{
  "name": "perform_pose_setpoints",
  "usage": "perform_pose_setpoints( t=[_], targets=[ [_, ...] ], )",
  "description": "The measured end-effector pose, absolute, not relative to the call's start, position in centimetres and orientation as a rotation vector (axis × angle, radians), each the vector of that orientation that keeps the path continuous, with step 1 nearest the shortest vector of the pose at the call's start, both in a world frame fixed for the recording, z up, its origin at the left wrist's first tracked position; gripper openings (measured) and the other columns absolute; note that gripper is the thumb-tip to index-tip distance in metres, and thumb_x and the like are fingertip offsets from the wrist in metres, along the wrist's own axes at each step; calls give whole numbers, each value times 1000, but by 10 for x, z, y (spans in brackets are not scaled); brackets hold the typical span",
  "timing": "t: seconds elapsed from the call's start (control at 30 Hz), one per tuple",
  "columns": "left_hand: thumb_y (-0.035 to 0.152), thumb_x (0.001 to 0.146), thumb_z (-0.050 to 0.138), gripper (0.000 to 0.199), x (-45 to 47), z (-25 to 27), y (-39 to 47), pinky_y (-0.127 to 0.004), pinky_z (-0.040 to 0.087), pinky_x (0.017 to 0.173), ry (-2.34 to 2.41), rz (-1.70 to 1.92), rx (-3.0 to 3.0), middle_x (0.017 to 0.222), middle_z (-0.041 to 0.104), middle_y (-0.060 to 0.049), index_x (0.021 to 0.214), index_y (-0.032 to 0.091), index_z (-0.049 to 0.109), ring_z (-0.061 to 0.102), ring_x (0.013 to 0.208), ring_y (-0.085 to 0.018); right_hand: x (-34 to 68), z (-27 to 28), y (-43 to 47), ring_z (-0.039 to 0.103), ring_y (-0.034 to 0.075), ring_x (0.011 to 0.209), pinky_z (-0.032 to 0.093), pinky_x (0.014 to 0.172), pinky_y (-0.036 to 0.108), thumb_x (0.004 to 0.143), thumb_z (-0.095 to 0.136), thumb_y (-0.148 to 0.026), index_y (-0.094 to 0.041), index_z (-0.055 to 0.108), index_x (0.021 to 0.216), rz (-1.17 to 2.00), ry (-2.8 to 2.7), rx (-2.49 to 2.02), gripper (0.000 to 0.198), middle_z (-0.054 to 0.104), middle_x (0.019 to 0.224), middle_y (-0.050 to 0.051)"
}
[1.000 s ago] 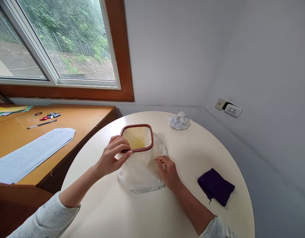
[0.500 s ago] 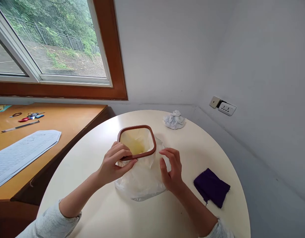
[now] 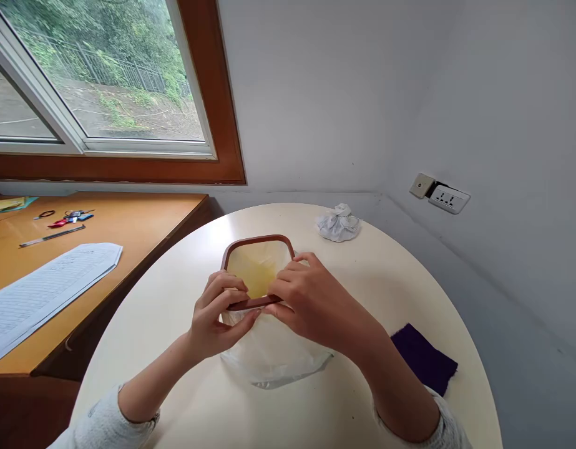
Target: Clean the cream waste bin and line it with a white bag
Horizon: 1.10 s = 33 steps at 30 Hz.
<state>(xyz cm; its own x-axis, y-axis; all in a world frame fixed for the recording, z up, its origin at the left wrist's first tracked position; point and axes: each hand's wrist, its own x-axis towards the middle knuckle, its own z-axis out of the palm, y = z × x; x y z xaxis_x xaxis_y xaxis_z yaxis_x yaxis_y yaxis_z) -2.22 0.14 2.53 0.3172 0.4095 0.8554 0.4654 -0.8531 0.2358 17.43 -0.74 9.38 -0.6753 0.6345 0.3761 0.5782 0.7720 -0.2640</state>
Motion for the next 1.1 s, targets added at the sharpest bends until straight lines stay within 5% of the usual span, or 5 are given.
perform_pose_setpoints(
  t=[0.2, 0.5, 0.73, 0.97, 1.1],
  targets=[
    [16, 66, 69, 29, -26, 15, 4, -47, 43, 87, -905, -1636, -2500, 105, 46, -8, 88, 22, 51, 46, 101, -25, 172, 88, -4, 54, 16, 66, 38, 88, 44, 85, 51, -28, -24, 61, 79, 161, -2564, -926, 12, 60, 68, 0],
    [36, 55, 79, 104, -26, -3, 18, -54, 29, 102, -1119, -2194, -2725, 148, 3, -11, 135, 34, 13, 10, 136, -34, 171, 88, -5, 51, 14, 64, 35, 92, 43, 87, 49, -28, -21, 53, 74, 120, -2576, -933, 15, 55, 67, -1],
    [26, 54, 81, 127, -20, -22, 16, -51, 38, 98, -1405, -2599, -2906, 147, 15, -11, 137, 38, -14, 32, 128, -33, 171, 89, -8, 46, 11, 62, 25, 102, 43, 89, 46, -27, -19, 43, 72, 88, -2629, -1001, 19, 48, 66, -4],
    [20, 56, 79, 127, -20, -27, 17, -55, 36, 99, -1426, -2639, -2950, 139, 35, -11, 137, 37, -17, 44, 121, -32, 170, 91, -8, 42, 11, 60, 27, 100, 41, 85, 51, -25, -21, 38, 68, 207, -2561, -993, 22, 44, 64, -5],
    [18, 56, 78, 125, -20, -26, 15, -53, 35, 100, -1409, -2640, -2947, 140, 33, -10, 137, 36, -16, 41, 123, -31, 170, 92, -8, 41, 10, 59, 25, 102, 41, 84, 52, -23, -21, 37, 68, 272, -2533, -989, 22, 44, 64, -6]
  ],
)
